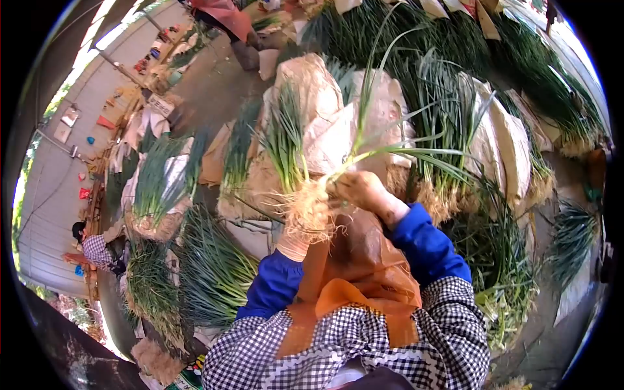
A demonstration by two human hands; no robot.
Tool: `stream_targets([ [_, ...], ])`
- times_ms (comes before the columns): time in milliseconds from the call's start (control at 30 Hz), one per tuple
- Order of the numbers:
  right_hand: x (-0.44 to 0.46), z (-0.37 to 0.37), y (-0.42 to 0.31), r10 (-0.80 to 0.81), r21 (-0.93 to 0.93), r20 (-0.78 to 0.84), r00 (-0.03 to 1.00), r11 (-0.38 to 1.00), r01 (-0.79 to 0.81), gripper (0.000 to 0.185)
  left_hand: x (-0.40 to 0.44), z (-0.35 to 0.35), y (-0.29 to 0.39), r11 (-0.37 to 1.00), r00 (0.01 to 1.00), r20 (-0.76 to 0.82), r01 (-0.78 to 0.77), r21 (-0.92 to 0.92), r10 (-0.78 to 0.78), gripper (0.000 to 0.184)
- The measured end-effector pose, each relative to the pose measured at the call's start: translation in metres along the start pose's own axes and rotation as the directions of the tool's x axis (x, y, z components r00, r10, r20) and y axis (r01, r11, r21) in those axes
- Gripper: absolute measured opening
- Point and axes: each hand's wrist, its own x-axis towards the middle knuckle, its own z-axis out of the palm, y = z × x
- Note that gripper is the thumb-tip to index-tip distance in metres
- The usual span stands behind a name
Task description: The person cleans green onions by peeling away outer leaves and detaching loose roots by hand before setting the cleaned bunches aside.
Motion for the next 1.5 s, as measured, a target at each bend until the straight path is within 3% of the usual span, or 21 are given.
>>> stream_targets([
  [33, -0.019, -0.012, -0.012, 0.279, 0.006, 0.477, 0.834, 0.947, -0.321, 0.021, 0.003, -0.022, -0.015, 0.996, 0.995, -0.103, 0.01, 0.088, -0.001, 0.024],
  [67, -0.031, -0.057, -0.031, 0.227, 0.324, 0.348, 0.91, 0.882, -0.344, 0.017, 0.007, -0.041, -0.027, 0.984, 0.979, -0.202, 0.028, 0.178, 0.008, 0.027],
  [100, -0.079, -0.054, -0.03, 0.162, 0.567, 0.421, 0.892, 0.721, -0.399, 0.021, 0.008, -0.059, -0.027, 0.973, 0.972, -0.099, 0.203, -0.111, -0.215, 0.037],
  [167, -0.124, -0.108, -0.048, 0.338, 0.401, 0.827, 0.449, 0.204, -0.893, 0.032, 0.003, -0.07, -0.032, 0.963, 0.955, -0.123, 0.261, -0.073, -0.269, 0.041],
  [200, -0.167, -0.111, -0.045, 0.423, 0.287, 0.848, 0.321, 0.143, -0.947, 0.026, 0.001, -0.073, -0.033, 0.954, 0.944, -0.145, 0.299, -0.014, -0.298, 0.046],
  [300, -0.354, -0.076, -0.037, 0.614, -0.455, 0.789, -0.001, 0.584, -0.672, 0.032, -0.011, -0.022, -0.038, 0.922, 0.892, -0.235, 0.377, -0.083, -0.386, 0.051],
  [367, -0.395, -0.052, -0.014, 0.379, -0.412, 0.907, -0.183, 0.708, -0.573, 0.031, -0.013, 0.007, -0.037, 0.932, 0.902, -0.266, 0.361, 0.034, -0.339, 0.045],
  [433, -0.375, -0.057, 0.013, 0.393, -0.224, 0.912, 0.118, 0.719, -0.658, 0.021, -0.011, 0.04, -0.031, 0.943, 0.956, -0.29, 0.131, 0.307, -0.039, 0.038],
  [500, -0.347, -0.054, 0.052, 0.605, -0.326, 0.366, 0.707, 0.795, -0.512, 0.022, 0.002, 0.047, 0.0, 0.987, 0.998, 0.009, -0.055, 0.149, 0.054, 0.04],
  [533, -0.312, -0.056, 0.069, 0.877, -0.328, 0.191, 0.44, 0.48, -0.814, 0.026, 0.029, 0.043, 0.026, 0.997, 0.889, 0.453, 0.043, 0.063, -0.067, 0.04],
  [567, -0.255, -0.073, 0.073, 0.99, -0.163, 0.129, 0.049, 0.07, -0.984, 0.03, 0.061, 0.044, 0.057, 0.971, 0.536, 0.813, 0.184, 0.15, -0.227, 0.042],
  [600, -0.249, -0.062, 0.098, 0.988, -0.119, 0.145, -0.061, -0.044, -0.992, 0.034, 0.074, 0.05, 0.072, 0.949, 0.287, 0.915, 0.225, 0.222, -0.283, 0.047],
  [633, -0.24, -0.051, 0.12, 0.96, -0.176, 0.152, -0.234, -0.207, -0.962, 0.038, 0.064, 0.063, 0.07, 0.992, 0.429, 0.897, 0.098, 0.074, -0.109, 0.045],
  [767, -0.252, -0.005, 0.149, 0.994, -0.142, 0.015, -0.11, -0.107, -0.984, 0.039, 0.071, 0.077, 0.054, 0.921, 0.564, 0.764, -0.377, -0.101, 0.314, 0.043],
  [900, -0.237, -0.036, 0.118, 0.992, 0.406, 0.103, -0.066, -0.103, -0.908, 0.025, 0.083, 0.011, 0.013, 0.979, 0.925, 0.332, -0.203, 0.018, 0.185, 0.048],
  [1000, -0.216, -0.072, 0.051, 0.932, 0.808, 0.343, 0.117, -0.23, -0.542, 0.024, 0.073, -0.039, -0.059, 1.0, 1.0, -0.028, 0.003, 0.0, -0.003, 0.052],
  [1200, -0.208, -0.043, -0.002, 0.922, 0.819, 0.357, 0.147, -0.234, -0.523, 0.02, 0.039, -0.034, -0.183, 0.876, 0.937, -0.102, 0.35, 0.331, -0.335, 0.037],
  [1333, -0.197, -0.04, 0.001, 0.868, 0.853, 0.46, 0.188, -0.374, -0.364, 0.023, 0.028, -0.041, -0.215, 0.82, 0.829, -0.224, 0.55, 0.161, -0.512, 0.025],
  [1400, -0.197, -0.037, 0.015, 0.886, 0.845, 0.404, 0.226, -0.268, -0.462, 0.028, 0.031, -0.053, -0.219, 0.827, 0.833, -0.275, 0.534, 0.177, -0.48, 0.026],
  [1467, -0.183, -0.049, 0.023, 0.952, 0.701, 0.305, 0.02, -0.209, -0.682, 0.032, 0.035, -0.067, -0.231, 0.843, 0.904, -0.253, 0.416, 0.34, -0.344, 0.026],
  [1500, -0.187, -0.032, 0.039, 1.0, 0.379, -0.007, 0.004, 0.007, -0.926, 0.036, 0.037, -0.069, -0.235, 0.853, 0.936, -0.23, 0.341, 0.395, -0.268, 0.026],
])
